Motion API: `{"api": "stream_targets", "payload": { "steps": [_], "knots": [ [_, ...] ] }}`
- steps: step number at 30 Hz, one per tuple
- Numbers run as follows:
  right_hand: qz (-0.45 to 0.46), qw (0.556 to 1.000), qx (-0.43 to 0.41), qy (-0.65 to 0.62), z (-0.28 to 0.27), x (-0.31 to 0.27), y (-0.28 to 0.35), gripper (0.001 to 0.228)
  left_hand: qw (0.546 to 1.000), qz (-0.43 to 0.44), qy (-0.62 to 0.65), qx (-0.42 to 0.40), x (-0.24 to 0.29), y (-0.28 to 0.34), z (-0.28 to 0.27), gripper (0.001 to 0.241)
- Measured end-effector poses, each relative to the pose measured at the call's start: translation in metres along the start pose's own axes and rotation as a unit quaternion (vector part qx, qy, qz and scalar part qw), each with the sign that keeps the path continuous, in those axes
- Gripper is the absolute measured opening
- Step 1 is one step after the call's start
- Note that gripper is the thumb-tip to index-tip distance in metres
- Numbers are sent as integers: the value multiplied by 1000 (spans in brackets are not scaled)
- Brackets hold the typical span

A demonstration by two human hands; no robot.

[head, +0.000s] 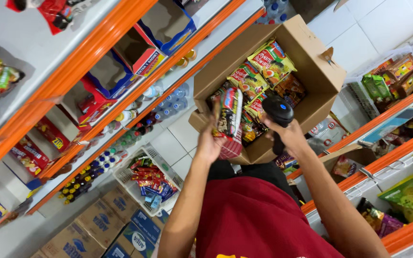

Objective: The person scans barcodes on individual noodle packets using a handheld scanner and places the scanned items into a cardboard box.

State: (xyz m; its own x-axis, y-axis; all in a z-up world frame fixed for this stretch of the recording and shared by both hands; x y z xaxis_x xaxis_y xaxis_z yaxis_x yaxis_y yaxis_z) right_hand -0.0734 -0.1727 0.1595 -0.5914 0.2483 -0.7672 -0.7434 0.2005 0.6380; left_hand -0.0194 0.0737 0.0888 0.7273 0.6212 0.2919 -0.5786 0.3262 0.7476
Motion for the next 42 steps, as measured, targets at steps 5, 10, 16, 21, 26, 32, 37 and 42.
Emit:
{"api": "stream_targets", "payload": {
  "steps": [5, 10, 16, 21, 26, 32, 37, 42],
  "knots": [
    [-106, 977, -132, -132, 48, -14, 16, 31, 948, -193, -63, -247, -81, 55, 7, 48],
    [-89, 987, -124, -41, 62, -10, 35, 30, 937, -125, -231, -231, -37, 99, 18, 64],
    [-22, 999, 18, 29, 81, -25, 61, 28, 929, 77, -310, -186, 44, 142, 49, 61],
    [-22, 998, -46, -39, 104, -47, 93, 28, 920, 136, -339, -141, 76, 162, 41, 39],
    [-19, 999, -50, 3, 112, -58, 116, 28, 931, 121, -324, -113, 83, 174, 18, 40],
    [9, 998, -48, -27, 120, -34, 127, 27, 938, 101, -301, -135, 78, 189, 14, 44],
    [-41, 998, 5, -53, 119, -32, 123, 26, 938, 125, -288, -149, 87, 188, 22, 43],
    [-91, 993, 66, -38, 115, -48, 120, 30, 936, 121, -291, -156, 96, 187, 31, 42]
  ]
}}
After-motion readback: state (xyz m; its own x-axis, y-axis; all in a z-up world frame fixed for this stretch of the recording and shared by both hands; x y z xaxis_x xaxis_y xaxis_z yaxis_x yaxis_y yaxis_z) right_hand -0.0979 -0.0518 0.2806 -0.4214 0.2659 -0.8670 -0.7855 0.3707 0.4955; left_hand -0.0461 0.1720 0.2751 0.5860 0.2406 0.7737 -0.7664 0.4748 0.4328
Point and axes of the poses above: each hand's wrist, its own y-axis away from the middle knuckle, its own z-axis out of the palm, x = y × z, the point moved 9 cm from there along -y, towards the middle knuckle, and after that the axes turned 1 degree about -x, right-handed, at the moved point
